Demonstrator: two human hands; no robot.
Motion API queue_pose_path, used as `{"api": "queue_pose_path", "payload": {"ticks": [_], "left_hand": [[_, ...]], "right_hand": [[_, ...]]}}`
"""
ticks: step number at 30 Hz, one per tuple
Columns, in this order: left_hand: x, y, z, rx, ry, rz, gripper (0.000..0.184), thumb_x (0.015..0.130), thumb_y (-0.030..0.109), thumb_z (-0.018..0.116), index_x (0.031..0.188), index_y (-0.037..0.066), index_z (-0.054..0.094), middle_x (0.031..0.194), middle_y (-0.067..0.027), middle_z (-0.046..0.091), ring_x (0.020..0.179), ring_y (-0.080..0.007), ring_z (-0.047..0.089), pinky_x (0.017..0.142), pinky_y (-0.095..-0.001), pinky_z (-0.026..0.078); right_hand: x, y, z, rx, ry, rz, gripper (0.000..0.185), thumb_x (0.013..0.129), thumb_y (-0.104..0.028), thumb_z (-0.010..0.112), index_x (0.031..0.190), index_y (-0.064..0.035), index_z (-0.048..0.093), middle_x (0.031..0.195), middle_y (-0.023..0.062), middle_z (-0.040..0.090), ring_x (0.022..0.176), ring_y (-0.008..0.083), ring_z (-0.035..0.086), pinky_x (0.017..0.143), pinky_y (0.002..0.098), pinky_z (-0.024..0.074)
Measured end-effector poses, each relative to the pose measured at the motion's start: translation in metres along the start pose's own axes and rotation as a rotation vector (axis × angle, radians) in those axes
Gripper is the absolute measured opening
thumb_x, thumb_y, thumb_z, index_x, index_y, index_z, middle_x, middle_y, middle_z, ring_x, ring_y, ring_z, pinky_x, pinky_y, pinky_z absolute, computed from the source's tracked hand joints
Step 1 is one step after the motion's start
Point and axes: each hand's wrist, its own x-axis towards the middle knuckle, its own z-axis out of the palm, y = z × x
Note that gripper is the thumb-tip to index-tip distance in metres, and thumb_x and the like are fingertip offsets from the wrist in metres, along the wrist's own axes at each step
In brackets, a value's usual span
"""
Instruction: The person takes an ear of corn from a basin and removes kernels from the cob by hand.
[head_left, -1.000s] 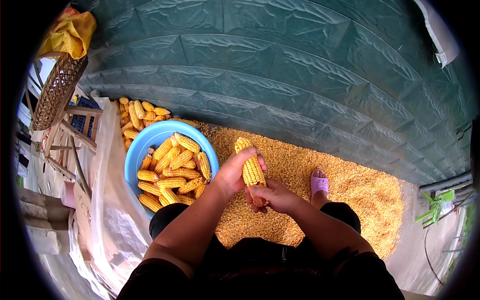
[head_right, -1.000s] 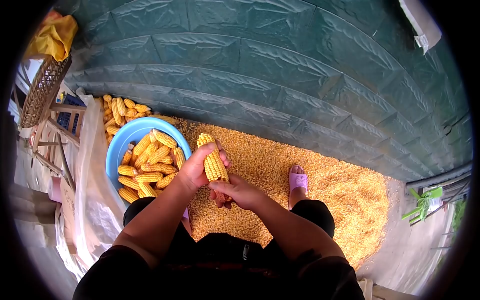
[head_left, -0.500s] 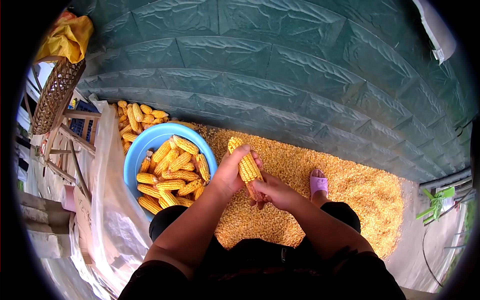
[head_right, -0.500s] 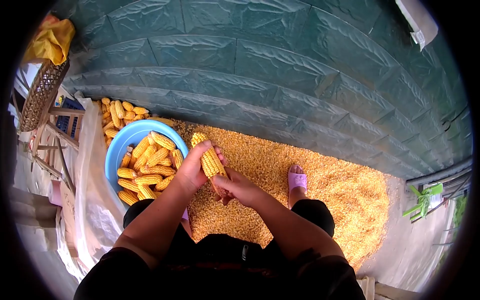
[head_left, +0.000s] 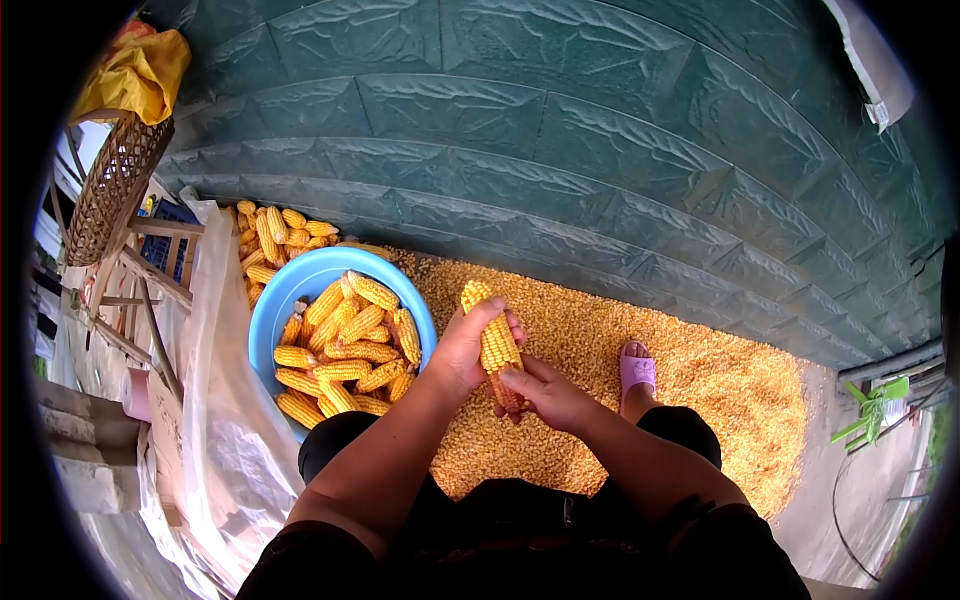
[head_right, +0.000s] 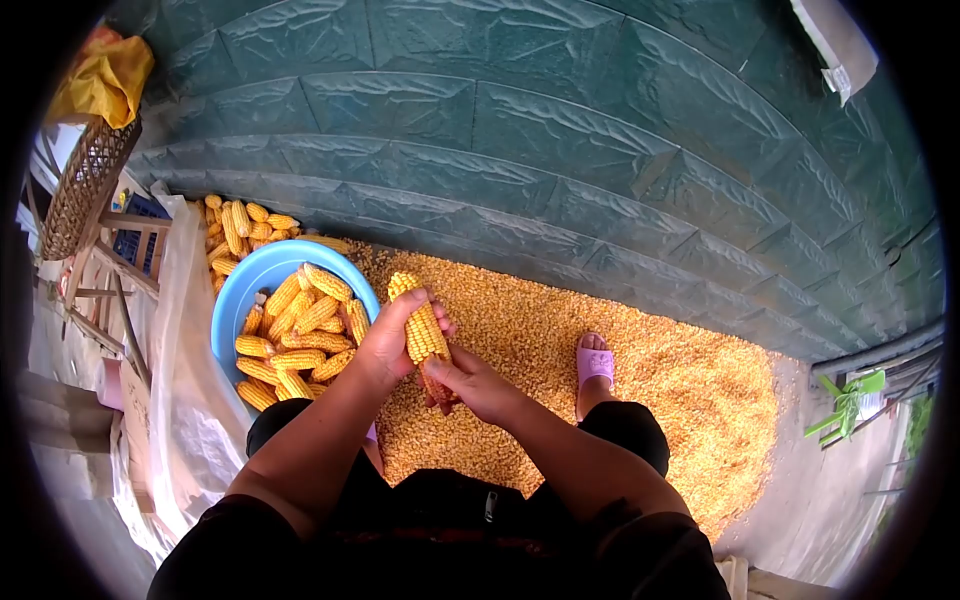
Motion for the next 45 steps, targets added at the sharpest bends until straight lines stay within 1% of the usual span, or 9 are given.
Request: {"api": "queue_pose_path", "payload": {"ticks": [4, 9, 16, 25, 27, 28, 33, 42, 45], "left_hand": [[-0.002, 0.002, 0.001, 0.092, 0.014, -0.039, 0.022, 0.079, 0.023, 0.06, 0.09, 0.006, 0.051, 0.078, -0.0087, 0.055, 0.072, -0.0227, 0.055, 0.074, -0.0398, 0.049], [0.002, 0.003, -0.003, -0.085, -0.005, -0.036, 0.023, 0.08, 0.025, 0.058, 0.091, 0.007, 0.051, 0.079, -0.0087, 0.055, 0.074, -0.0242, 0.056, 0.074, -0.0411, 0.049], [-0.006, 0.004, 0.008, 0.188, -0.008, -0.026, 0.022, 0.081, 0.018, 0.059, 0.093, 0.002, 0.05, 0.077, -0.0103, 0.057, 0.07, -0.021, 0.059, 0.062, -0.0336, 0.05], [0.001, -0.002, 0.005, 0.06, 0.065, 0.031, 0.026, 0.08, 0.02, 0.063, 0.095, 0.006, 0.047, 0.078, -0.0083, 0.055, 0.07, -0.0213, 0.057, 0.063, -0.0337, 0.05], [0.001, -0.008, 0.009, 0.21, 0.061, 0.14, 0.03, 0.081, 0.024, 0.064, 0.097, 0.006, 0.046, 0.078, -0.0078, 0.054, 0.071, -0.02, 0.057, 0.063, -0.0334, 0.049], [-0.003, -0.012, 0.012, 0.255, 0.065, 0.142, 0.033, 0.082, 0.026, 0.065, 0.099, 0.006, 0.045, 0.079, -0.0076, 0.053, 0.071, -0.0189, 0.057, 0.063, -0.033, 0.049], [-0.005, -0.009, 0.014, 0.266, 0.088, 0.128, 0.035, 0.081, 0.027, 0.066, 0.1, 0.006, 0.045, 0.08, -0.0073, 0.053, 0.072, -0.0184, 0.057, 0.061, -0.0314, 0.049], [-0.004, 0.001, 0.011, 0.075, 0.105, -0.073, 0.034, 0.079, 0.025, 0.069, 0.099, 0.007, 0.047, 0.077, -0.0073, 0.057, 0.065, -0.0188, 0.058, 0.059, -0.0317, 0.051], [-0.003, -0.002, 0.012, 0.074, 0.155, -0.041, 0.031, 0.079, 0.023, 0.068, 0.097, 0.007, 0.049, 0.076, -0.0071, 0.057, 0.065, -0.0186, 0.057, 0.058, -0.0314, 0.05]], "right_hand": [[0.002, 0.005, -0.001, -0.161, -0.014, -0.081, 0.037, 0.092, -0.03, 0.046, 0.119, -0.0035, 0.041, 0.096, 0.0094, 0.058, 0.077, 0.0181, 0.059, 0.061, 0.0284, 0.0462], [0.006, 0.002, -0.013, 0.419, -0.163, 0.079, 0.037, 0.093, -0.031, 0.041, 0.12, -0.0044, 0.041, 0.099, 0.0093, 0.058, 0.077, 0.018, 0.06, 0.063, 0.0298, 0.0482], [0.0, 0.002, 0.001, -0.068, -0.083, -0.051, 0.035, 0.091, -0.026, 0.05, 0.115, -0.0027, 0.041, 0.096, 0.009, 0.054, 0.084, 0.0216, 0.061, 0.063, 0.0309, 0.0494], [0.004, -0.006, -0.008, -0.091, 0.018, -0.033, 0.044, 0.086, -0.028, 0.058, 0.117, -0.0012, 0.04, 0.101, 0.0079, 0.053, 0.083, 0.0178, 0.059, 0.062, 0.0295, 0.05], [0.01, -0.001, -0.007, -0.194, 0.151, -0.197, 0.044, 0.086, -0.029, 0.058, 0.114, 0.0005, 0.042, 0.098, 0.008, 0.055, 0.081, 0.0162, 0.059, 0.061, 0.0294, 0.0506], [0.013, 0.002, -0.006, -0.241, 0.199, -0.177, 0.058, 0.084, -0.03, 0.06, 0.124, 0.0026, 0.034, 0.075, 0.0036, 0.055, 0.063, 0.0089, 0.054, 0.051, 0.0253, 0.0437], [0.008, -0.002, -0.003, -0.289, 0.1, -0.16, 0.042, 0.086, -0.021, 0.057, 0.118, 0.0002, 0.038, 0.075, 0.005, 0.056, 0.063, 0.0096, 0.055, 0.048, 0.0249, 0.0433], [0.003, -0.009, -0.011, -0.3, -0.111, -0.104, 0.051, 0.087, -0.026, 0.055, 0.126, 0.0, 0.035, 0.107, 0.0106, 0.053, 0.091, 0.0174, 0.056, 0.076, 0.0301, 0.0481], [-0.001, -0.012, -0.005, 0.001, -0.067, 0.038, 0.055, 0.089, -0.036, 0.05, 0.127, 0.0017, 0.036, 0.109, 0.0107, 0.054, 0.097, 0.0169, 0.054, 0.08, 0.0298, 0.0461]]}}
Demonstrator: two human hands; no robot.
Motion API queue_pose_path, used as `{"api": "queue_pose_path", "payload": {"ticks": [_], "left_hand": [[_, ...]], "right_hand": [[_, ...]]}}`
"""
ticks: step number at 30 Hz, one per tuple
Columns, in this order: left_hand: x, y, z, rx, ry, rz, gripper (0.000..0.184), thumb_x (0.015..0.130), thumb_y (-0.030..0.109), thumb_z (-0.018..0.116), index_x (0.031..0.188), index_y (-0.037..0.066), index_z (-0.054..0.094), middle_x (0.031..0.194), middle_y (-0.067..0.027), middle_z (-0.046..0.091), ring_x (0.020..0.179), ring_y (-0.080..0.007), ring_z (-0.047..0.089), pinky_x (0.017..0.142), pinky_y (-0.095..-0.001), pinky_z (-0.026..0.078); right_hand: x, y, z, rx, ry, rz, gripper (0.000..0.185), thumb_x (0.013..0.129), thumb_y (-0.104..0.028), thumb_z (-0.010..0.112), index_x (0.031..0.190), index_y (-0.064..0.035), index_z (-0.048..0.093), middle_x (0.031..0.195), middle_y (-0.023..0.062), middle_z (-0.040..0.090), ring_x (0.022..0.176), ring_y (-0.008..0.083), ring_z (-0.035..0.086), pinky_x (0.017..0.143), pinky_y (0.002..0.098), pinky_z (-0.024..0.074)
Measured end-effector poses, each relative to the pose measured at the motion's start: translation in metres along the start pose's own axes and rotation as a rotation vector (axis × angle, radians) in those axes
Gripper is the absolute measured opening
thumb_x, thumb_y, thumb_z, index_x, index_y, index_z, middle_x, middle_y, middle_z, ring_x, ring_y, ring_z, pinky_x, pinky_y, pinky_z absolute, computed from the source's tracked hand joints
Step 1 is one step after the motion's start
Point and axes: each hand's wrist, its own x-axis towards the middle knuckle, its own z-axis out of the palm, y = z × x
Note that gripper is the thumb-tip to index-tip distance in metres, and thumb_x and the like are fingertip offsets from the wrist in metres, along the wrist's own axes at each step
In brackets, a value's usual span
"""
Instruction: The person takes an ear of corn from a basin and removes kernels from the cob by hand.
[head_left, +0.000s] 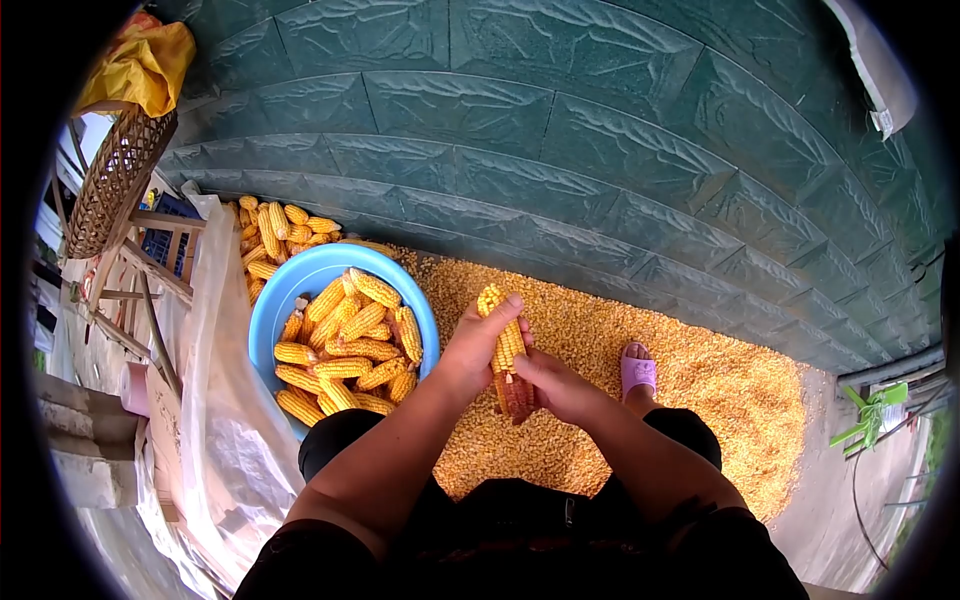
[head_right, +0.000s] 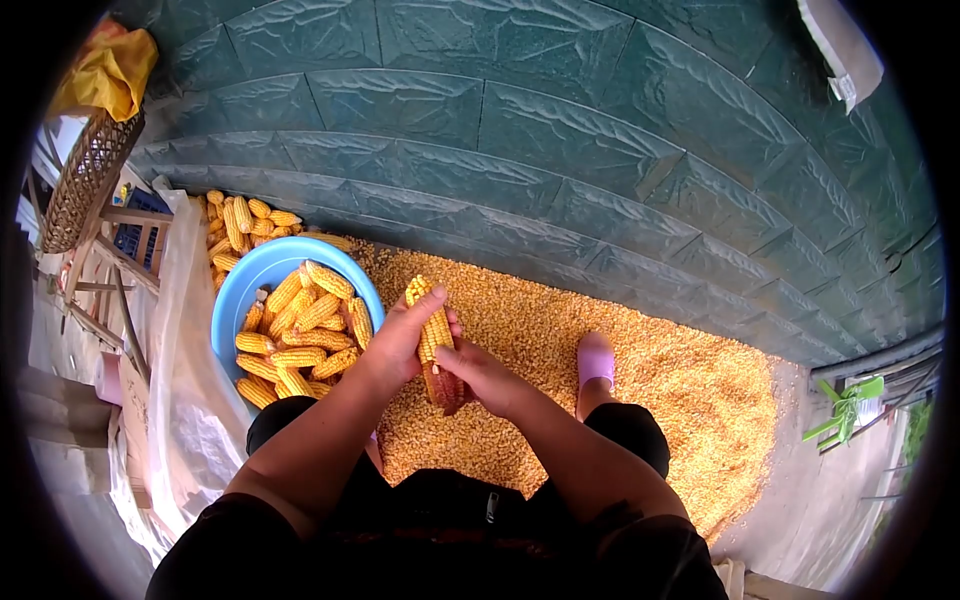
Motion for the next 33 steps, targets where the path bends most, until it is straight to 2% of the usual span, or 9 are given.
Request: {"api": "queue_pose_path", "payload": {"ticks": [2, 4, 6, 17, 20, 23, 26, 28, 33], "left_hand": [[0.002, -0.005, -0.002, 0.049, -0.112, 0.037, 0.033, 0.079, 0.022, 0.069, 0.098, 0.007, 0.048, 0.075, -0.0072, 0.056, 0.065, -0.0186, 0.057, 0.058, -0.031, 0.05], [0.001, -0.003, -0.003, 0.066, -0.053, 0.015, 0.033, 0.079, 0.022, 0.068, 0.099, 0.007, 0.047, 0.074, -0.0072, 0.056, 0.065, -0.0187, 0.057, 0.057, -0.0304, 0.049], [0.001, -0.001, -0.006, -0.04, -0.047, -0.035, 0.032, 0.079, 0.023, 0.067, 0.098, 0.007, 0.048, 0.074, -0.0069, 0.056, 0.064, -0.0185, 0.057, 0.057, -0.0303, 0.049], [-0.002, 0.0, 0.001, 0.064, 0.044, 0.037, 0.031, 0.079, 0.023, 0.067, 0.097, 0.006, 0.049, 0.074, -0.0069, 0.056, 0.064, -0.0178, 0.056, 0.055, -0.0301, 0.048], [0.001, 0.0, -0.003, 0.024, 0.015, 0.059, 0.034, 0.08, 0.024, 0.067, 0.1, 0.006, 0.047, 0.075, -0.0074, 0.056, 0.062, -0.0179, 0.056, 0.054, -0.0308, 0.048], [0.001, -0.008, -0.003, 0.142, 0.037, 0.1, 0.039, 0.081, 0.025, 0.066, 0.107, 0.005, 0.044, 0.083, -0.0081, 0.055, 0.069, -0.0173, 0.056, 0.059, -0.0304, 0.048], [0.002, -0.02, -0.002, 0.095, 0.048, 0.123, 0.045, 0.082, 0.027, 0.064, 0.114, 0.005, 0.04, 0.092, -0.0081, 0.053, 0.078, -0.0168, 0.054, 0.065, -0.0299, 0.047], [-0.007, -0.014, 0.005, 0.101, -0.04, 0.114, 0.047, 0.084, 0.027, 0.062, 0.118, 0.005, 0.038, 0.098, -0.007, 0.051, 0.084, -0.0161, 0.052, 0.068, -0.0294, 0.045], [0.0, -0.012, -0.006, 0.065, -0.065, 0.081, 0.04, 0.085, 0.023, 0.06, 0.115, 0.006, 0.04, 0.094, -0.0054, 0.051, 0.082, -0.015, 0.052, 0.067, -0.0296, 0.045]], "right_hand": [[0.002, 0.006, 0.003, 0.0, 0.166, -0.029, 0.06, 0.091, -0.044, 0.044, 0.127, 0.0036, 0.038, 0.11, 0.0117, 0.054, 0.097, 0.0166, 0.054, 0.082, 0.0295, 0.0442], [0.0, 0.002, 0.001, -0.101, 0.118, 0.008, 0.058, 0.091, -0.044, 0.046, 0.125, 0.0028, 0.04, 0.109, 0.0111, 0.054, 0.098, 0.0163, 0.053, 0.083, 0.0295, 0.0425], [-0.002, -0.001, 0.006, -0.234, 0.122, -0.065, 0.055, 0.091, -0.041, 0.046, 0.127, 0.0007, 0.04, 0.11, 0.0107, 0.054, 0.098, 0.0165, 0.052, 0.084, 0.0299, 0.0417], [0.001, -0.001, -0.007, -0.287, 0.033, 0.004, 0.049, 0.091, -0.03, 0.05, 0.129, -0.0006, 0.038, 0.114, 0.0092, 0.051, 0.103, 0.0158, 0.049, 0.088, 0.0296, 0.0397], [0.003, 0.002, -0.002, -0.209, 0.051, -0.106, 0.052, 0.089, -0.03, 0.053, 0.128, 0.0003, 0.038, 0.115, 0.0085, 0.05, 0.102, 0.0136, 0.049, 0.087, 0.029, 0.0405], [0.004, 0.001, 0.004, -0.236, 0.119, -0.176, 0.053, 0.086, -0.032, 0.057, 0.124, 0.001, 0.04, 0.106, 0.0089, 0.055, 0.095, 0.0138, 0.053, 0.082, 0.0285, 0.0434], [0.006, 0.004, 0.003, -0.297, 0.232, -0.075, 0.052, 0.084, -0.035, 0.059, 0.12, 0.0004, 0.043, 0.096, 0.0092, 0.059, 0.087, 0.0158, 0.057, 0.077, 0.0286, 0.0451], [0.009, 0.013, 0.0, -0.539, 0.356, -0.152, 0.048, 0.085, -0.035, 0.058, 0.116, 0.0001, 0.045, 0.089, 0.0095, 0.06, 0.076, 0.0185, 0.06, 0.07, 0.0304, 0.0474], [0.015, 0.022, -0.015, -0.433, 0.184, -0.303, 0.045, 0.087, -0.033, 0.056, 0.115, 0.0003, 0.046, 0.092, 0.0096, 0.06, 0.073, 0.0195, 0.061, 0.063, 0.0321, 0.0492]]}}
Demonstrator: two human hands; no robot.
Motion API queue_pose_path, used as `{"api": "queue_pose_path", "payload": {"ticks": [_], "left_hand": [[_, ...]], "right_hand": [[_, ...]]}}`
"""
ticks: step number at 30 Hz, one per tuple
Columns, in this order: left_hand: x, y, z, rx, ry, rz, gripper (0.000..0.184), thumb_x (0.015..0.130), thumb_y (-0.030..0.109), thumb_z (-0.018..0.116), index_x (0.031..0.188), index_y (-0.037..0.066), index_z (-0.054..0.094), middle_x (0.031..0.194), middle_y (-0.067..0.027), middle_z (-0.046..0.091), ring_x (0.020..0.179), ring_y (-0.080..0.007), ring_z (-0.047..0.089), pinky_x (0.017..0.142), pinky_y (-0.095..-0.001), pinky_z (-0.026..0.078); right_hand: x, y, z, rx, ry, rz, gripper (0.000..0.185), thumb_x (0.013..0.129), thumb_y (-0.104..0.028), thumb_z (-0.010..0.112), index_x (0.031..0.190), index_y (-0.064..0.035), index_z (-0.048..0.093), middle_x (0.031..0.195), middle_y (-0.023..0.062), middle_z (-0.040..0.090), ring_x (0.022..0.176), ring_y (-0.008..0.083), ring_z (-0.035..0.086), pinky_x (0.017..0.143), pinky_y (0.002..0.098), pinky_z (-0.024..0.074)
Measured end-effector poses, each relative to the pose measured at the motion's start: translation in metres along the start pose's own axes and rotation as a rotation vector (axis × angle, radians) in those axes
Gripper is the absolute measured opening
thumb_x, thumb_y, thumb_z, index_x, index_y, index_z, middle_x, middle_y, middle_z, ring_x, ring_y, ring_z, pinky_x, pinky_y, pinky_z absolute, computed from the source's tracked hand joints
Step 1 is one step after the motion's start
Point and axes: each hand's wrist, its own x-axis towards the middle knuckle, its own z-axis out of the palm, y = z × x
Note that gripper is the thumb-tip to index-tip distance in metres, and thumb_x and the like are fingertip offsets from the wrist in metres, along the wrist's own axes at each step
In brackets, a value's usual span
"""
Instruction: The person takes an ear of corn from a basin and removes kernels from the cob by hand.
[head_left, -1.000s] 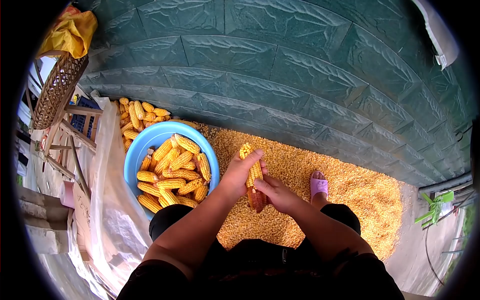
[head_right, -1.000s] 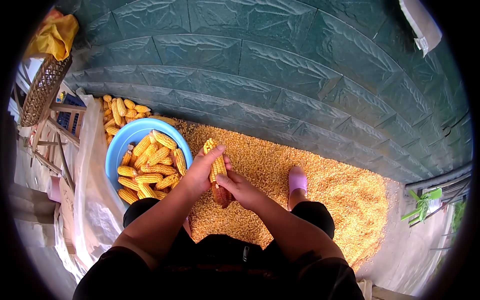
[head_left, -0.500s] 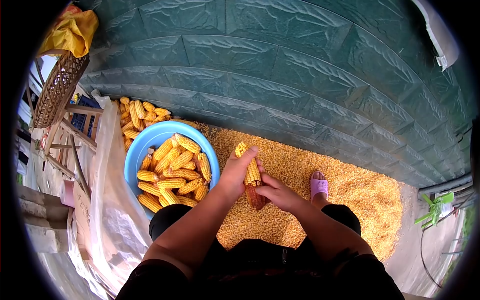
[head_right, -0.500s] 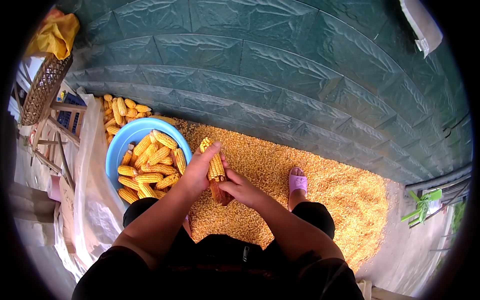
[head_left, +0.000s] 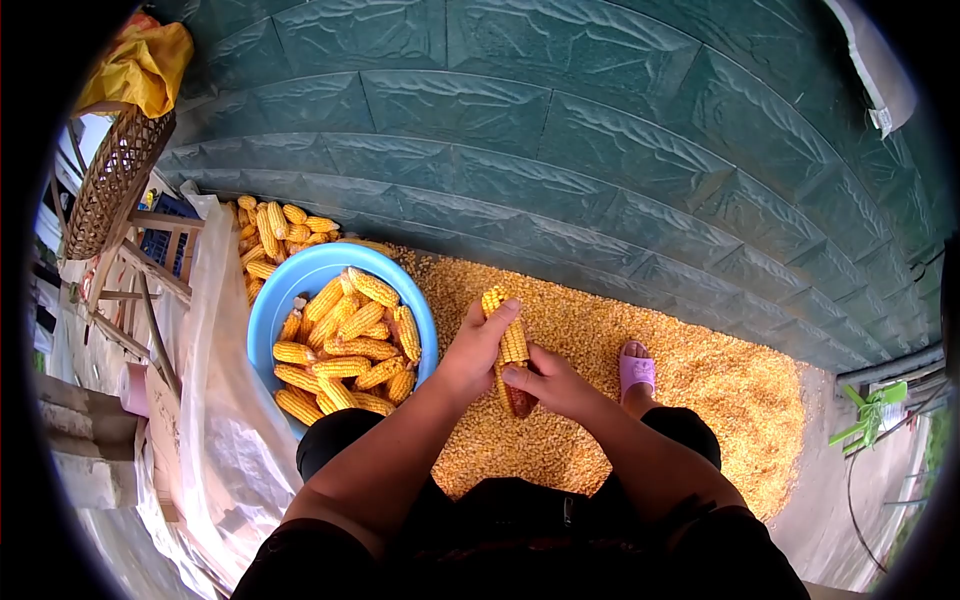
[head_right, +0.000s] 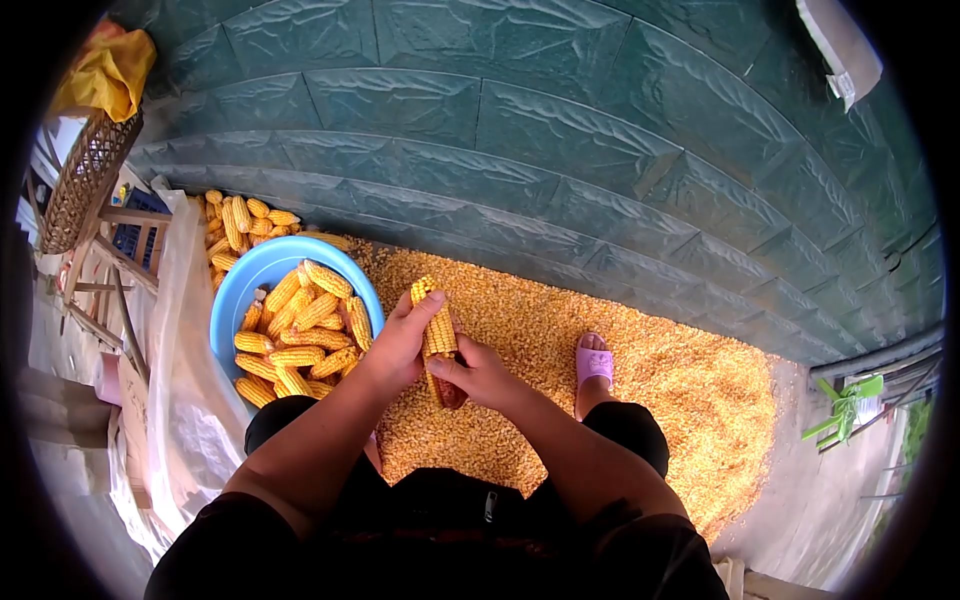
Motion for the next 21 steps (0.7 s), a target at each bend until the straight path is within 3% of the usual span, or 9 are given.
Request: {"api": "queue_pose_path", "payload": {"ticks": [2, 4, 7, 11, 13, 14, 18, 20, 21], "left_hand": [[0.002, -0.001, -0.002, -0.032, 0.013, 0.019, 0.027, 0.086, 0.022, 0.058, 0.104, 0.008, 0.044, 0.082, -0.0084, 0.055, 0.07, -0.0196, 0.057, 0.06, -0.0326, 0.049], [0.002, 0.002, -0.002, -0.044, 0.024, -0.006, 0.028, 0.086, 0.023, 0.059, 0.104, 0.008, 0.044, 0.081, -0.0091, 0.055, 0.069, -0.0201, 0.057, 0.06, -0.0333, 0.049], [-0.003, 0.008, 0.002, -0.065, 0.051, -0.043, 0.03, 0.085, 0.023, 0.06, 0.105, 0.008, 0.043, 0.081, -0.01, 0.055, 0.068, -0.0208, 0.057, 0.059, -0.0344, 0.05], [0.002, 0.005, 0.001, -0.082, 0.07, 0.005, 0.034, 0.084, 0.024, 0.061, 0.108, 0.009, 0.042, 0.085, -0.0092, 0.054, 0.072, -0.0207, 0.057, 0.062, -0.0343, 0.049], [0.001, 0.0, 0.002, -0.04, 0.06, 0.045, 0.037, 0.084, 0.024, 0.062, 0.11, 0.008, 0.041, 0.091, -0.0081, 0.053, 0.078, -0.0191, 0.055, 0.065, -0.0328, 0.048], [0.0, -0.003, 0.003, 0.003, 0.047, 0.082, 0.041, 0.084, 0.024, 0.063, 0.112, 0.006, 0.04, 0.098, -0.0071, 0.051, 0.084, -0.0175, 0.054, 0.068, -0.0313, 0.047], [-0.003, -0.006, 0.006, 0.037, 0.067, 0.115, 0.04, 0.084, 0.023, 0.063, 0.112, 0.006, 0.039, 0.099, -0.0064, 0.05, 0.085, -0.0168, 0.053, 0.07, -0.0304, 0.046], [-0.003, -0.001, 0.004, -0.047, 0.039, 0.024, 0.038, 0.084, 0.022, 0.063, 0.11, 0.006, 0.04, 0.097, -0.0059, 0.05, 0.085, -0.0166, 0.053, 0.07, -0.0302, 0.046], [-0.002, -0.002, 0.003, -0.047, 0.039, 0.024, 0.038, 0.084, 0.022, 0.063, 0.11, 0.006, 0.04, 0.097, -0.0059, 0.05, 0.085, -0.0166, 0.053, 0.07, -0.0302, 0.046]], "right_hand": [[0.0, -0.001, -0.004, 0.046, -0.024, -0.045, 0.044, 0.087, -0.033, 0.055, 0.115, 0.0001, 0.047, 0.092, 0.0093, 0.06, 0.073, 0.019, 0.061, 0.061, 0.0317, 0.0501], [-0.002, -0.013, -0.013, 0.135, -0.163, 0.231, 0.044, 0.088, -0.032, 0.055, 0.118, -0.0008, 0.045, 0.091, 0.0088, 0.059, 0.079, 0.0165, 0.061, 0.059, 0.0287, 0.0516], [-0.003, -0.028, -0.019, 0.298, -0.235, 0.336, 0.046, 0.087, -0.032, 0.056, 0.119, -0.0012, 0.044, 0.089, 0.008, 0.058, 0.079, 0.0143, 0.06, 0.057, 0.0262, 0.0529], [-0.005, -0.024, -0.011, 0.209, -0.187, 0.248, 0.055, 0.085, -0.036, 0.059, 0.121, 0.0009, 0.042, 0.092, 0.009, 0.059, 0.078, 0.0159, 0.06, 0.058, 0.0285, 0.0515], [-0.003, -0.019, -0.001, 0.035, 0.03, 0.119, 0.042, 0.085, -0.035, 0.059, 0.108, -0.0016, 0.046, 0.086, 0.0061, 0.058, 0.076, 0.0104, 0.057, 0.061, 0.0256, 0.0456], [-0.003, -0.028, 0.001, -0.067, 0.09, 0.147, 0.041, 0.084, -0.036, 0.06, 0.099, -0.0002, 0.046, 0.08, 0.0097, 0.057, 0.072, 0.0137, 0.057, 0.06, 0.0274, 0.044], [-0.004, -0.028, 0.009, -0.355, 0.224, 0.159, 0.04, 0.084, -0.035, 0.059, 0.093, 0.001, 0.045, 0.075, 0.0147, 0.056, 0.069, 0.0191, 0.057, 0.06, 0.0305, 0.0439], [-0.004, -0.022, 0.006, -0.41, 0.139, 0.091, 0.056, 0.085, -0.039, 0.054, 0.117, 0.0063, 0.041, 0.089, 0.0244, 0.059, 0.081, 0.0297, 0.062, 0.071, 0.034, 0.0469], [-0.004, -0.019, 0.004, -0.41, 0.139, 0.091, 0.056, 0.085, -0.039, 0.054, 0.117, 0.0063, 0.041, 0.089, 0.0244, 0.059, 0.081, 0.0297, 0.062, 0.071, 0.034, 0.0469]]}}
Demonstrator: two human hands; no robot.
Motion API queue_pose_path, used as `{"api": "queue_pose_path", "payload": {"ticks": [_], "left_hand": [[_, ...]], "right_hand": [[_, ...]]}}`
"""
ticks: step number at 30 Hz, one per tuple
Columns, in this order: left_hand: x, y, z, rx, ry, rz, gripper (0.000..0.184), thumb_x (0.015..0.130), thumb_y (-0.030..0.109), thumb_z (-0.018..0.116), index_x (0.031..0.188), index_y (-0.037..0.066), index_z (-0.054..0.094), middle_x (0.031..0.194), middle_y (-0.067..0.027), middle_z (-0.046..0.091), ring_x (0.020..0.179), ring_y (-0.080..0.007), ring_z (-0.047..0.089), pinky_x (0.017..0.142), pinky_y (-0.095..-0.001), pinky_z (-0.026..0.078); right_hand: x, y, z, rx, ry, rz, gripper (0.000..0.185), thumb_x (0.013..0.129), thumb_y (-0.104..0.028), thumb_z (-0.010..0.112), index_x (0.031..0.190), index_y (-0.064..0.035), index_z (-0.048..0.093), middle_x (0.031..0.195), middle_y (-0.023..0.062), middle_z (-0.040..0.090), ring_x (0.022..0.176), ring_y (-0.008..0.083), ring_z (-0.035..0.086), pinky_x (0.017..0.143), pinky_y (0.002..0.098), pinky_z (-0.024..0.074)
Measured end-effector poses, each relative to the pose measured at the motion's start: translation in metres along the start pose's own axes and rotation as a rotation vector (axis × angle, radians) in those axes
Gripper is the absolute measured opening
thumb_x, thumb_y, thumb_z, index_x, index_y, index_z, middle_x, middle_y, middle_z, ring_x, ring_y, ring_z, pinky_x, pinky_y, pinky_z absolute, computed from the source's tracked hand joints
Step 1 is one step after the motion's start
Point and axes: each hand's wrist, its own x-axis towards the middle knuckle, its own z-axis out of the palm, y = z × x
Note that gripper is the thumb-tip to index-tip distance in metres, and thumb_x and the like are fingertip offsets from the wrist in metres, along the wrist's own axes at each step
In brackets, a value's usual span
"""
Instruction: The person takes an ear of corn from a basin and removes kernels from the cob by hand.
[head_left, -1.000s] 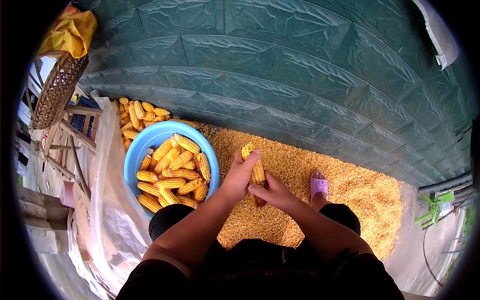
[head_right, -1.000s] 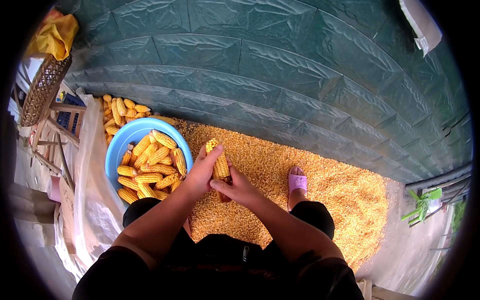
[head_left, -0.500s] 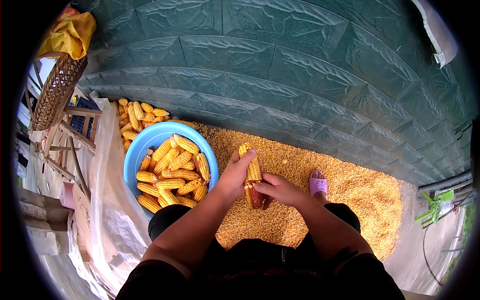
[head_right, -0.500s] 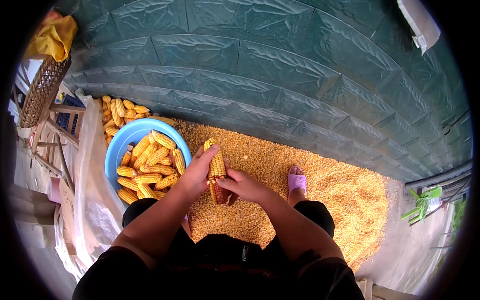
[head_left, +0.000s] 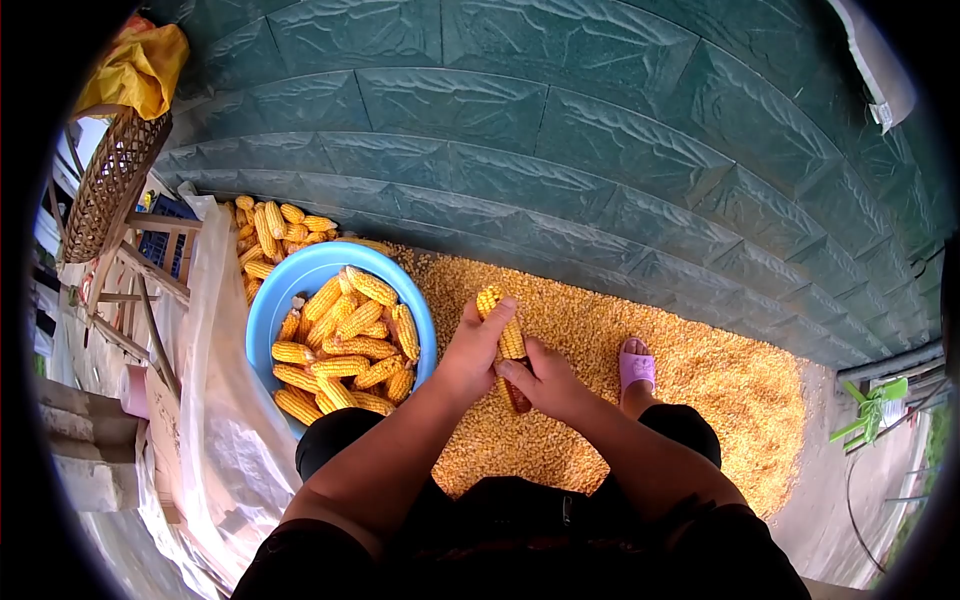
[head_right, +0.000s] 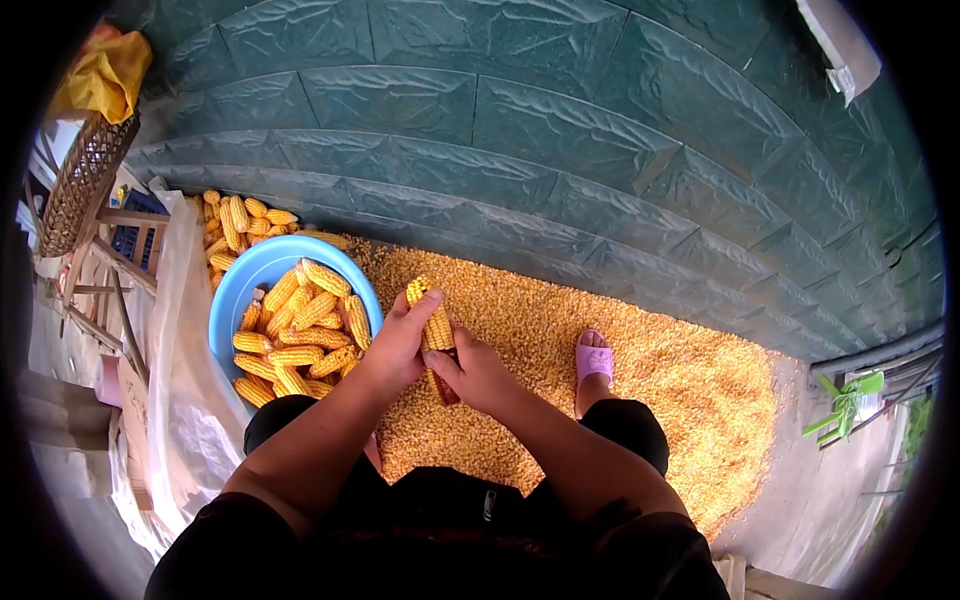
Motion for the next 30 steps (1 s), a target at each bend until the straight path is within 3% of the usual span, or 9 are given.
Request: {"api": "queue_pose_path", "payload": {"ticks": [3, 6, 8, 11, 14, 17, 20, 27, 30], "left_hand": [[0.002, 0.0, 0.0, -0.009, 0.026, 0.02, 0.029, 0.086, 0.02, 0.06, 0.107, 0.008, 0.044, 0.089, -0.0047, 0.054, 0.079, -0.0167, 0.055, 0.067, -0.0312, 0.047], [0.002, 0.001, -0.002, -0.001, 0.023, 0.019, 0.027, 0.086, 0.019, 0.059, 0.106, 0.008, 0.045, 0.087, -0.006, 0.054, 0.077, -0.0178, 0.056, 0.066, -0.0321, 0.048], [0.004, 0.002, -0.003, -0.013, 0.048, -0.001, 0.029, 0.085, 0.021, 0.061, 0.105, 0.008, 0.044, 0.085, -0.0078, 0.054, 0.074, -0.0196, 0.056, 0.064, -0.0332, 0.048], [0.001, 0.01, 0.0, -0.035, 0.102, -0.057, 0.032, 0.083, 0.024, 0.063, 0.103, 0.007, 0.045, 0.081, -0.0096, 0.055, 0.07, -0.021, 0.057, 0.062, -0.0342, 0.049], [0.005, 0.009, -0.003, -0.054, 0.038, -0.073, 0.031, 0.082, 0.026, 0.064, 0.099, 0.007, 0.047, 0.078, -0.0099, 0.056, 0.068, -0.0208, 0.058, 0.061, -0.0345, 0.05], [0.003, 0.01, -0.003, -0.024, -0.007, -0.127, 0.028, 0.081, 0.026, 0.065, 0.094, 0.007, 0.049, 0.075, -0.009, 0.057, 0.066, -0.0201, 0.058, 0.06, -0.0344, 0.05], [0.001, 0.009, -0.003, 0.06, -0.081, -0.18, 0.032, 0.079, 0.024, 0.067, 0.097, 0.007, 0.048, 0.075, -0.0083, 0.058, 0.065, -0.0183, 0.058, 0.056, -0.0314, 0.05], [-0.002, 0.008, 0.004, 0.044, -0.033, -0.148, 0.028, 0.079, 0.023, 0.067, 0.094, 0.007, 0.049, 0.076, -0.0081, 0.058, 0.067, -0.0182, 0.059, 0.058, -0.0307, 0.05], [0.001, 0.01, -0.001, -0.004, -0.022, -0.14, 0.025, 0.083, 0.028, 0.061, 0.092, 0.007, 0.051, 0.077, -0.0089, 0.058, 0.07, -0.0207, 0.058, 0.064, -0.0339, 0.05]], "right_hand": [[0.002, 0.007, -0.002, 0.067, -0.056, -0.046, 0.05, 0.087, -0.033, 0.051, 0.119, 0.0038, 0.041, 0.09, 0.0234, 0.059, 0.082, 0.0315, 0.061, 0.072, 0.0355, 0.0467], [0.003, 0.01, -0.006, 0.141, -0.103, -0.087, 0.046, 0.088, -0.03, 0.051, 0.121, 0.0015, 0.041, 0.09, 0.0193, 0.06, 0.081, 0.0262, 0.062, 0.072, 0.0344, 0.0468], [0.002, 0.011, -0.011, 0.349, -0.218, -0.004, 0.045, 0.088, -0.028, 0.052, 0.123, -0.0003, 0.041, 0.092, 0.0116, 0.06, 0.08, 0.019, 0.06, 0.071, 0.0322, 0.0475], [0.001, 0.007, -0.018, 0.535, -0.274, 0.149, 0.048, 0.088, -0.029, 0.053, 0.125, -0.0008, 0.041, 0.093, 0.0067, 0.059, 0.081, 0.0139, 0.058, 0.072, 0.0299, 0.0474], [0.002, 0.002, -0.022, 0.605, -0.344, 0.265, 0.05, 0.087, -0.031, 0.055, 0.126, -0.0028, 0.042, 0.099, 0.0072, 0.058, 0.088, 0.015, 0.057, 0.074, 0.03, 0.0467], [-0.003, -0.009, -0.012, 0.725, -0.364, 0.241, 0.051, 0.087, -0.031, 0.056, 0.127, -0.0031, 0.041, 0.107, 0.008, 0.056, 0.094, 0.016, 0.055, 0.078, 0.0302, 0.0453], [-0.005, 0.002, 0.006, 0.729, -0.312, 0.148, 0.051, 0.085, -0.026, 0.059, 0.125, 0.0002, 0.04, 0.108, 0.0072, 0.055, 0.095, 0.0166, 0.054, 0.08, 0.0308, 0.0446], [-0.001, -0.002, 0.005, 0.691, -0.382, 0.21, 0.047, 0.081, -0.017, 0.064, 0.119, -0.001, 0.043, 0.102, 0.0052, 0.056, 0.089, 0.014, 0.054, 0.077, 0.0291, 0.0447], [-0.004, -0.007, -0.006, 0.655, -0.455, 0.128, 0.049, 0.086, -0.026, 0.058, 0.125, -0.0024, 0.038, 0.11, 0.0066, 0.053, 0.096, 0.0159, 0.053, 0.082, 0.0317, 0.0437]]}}
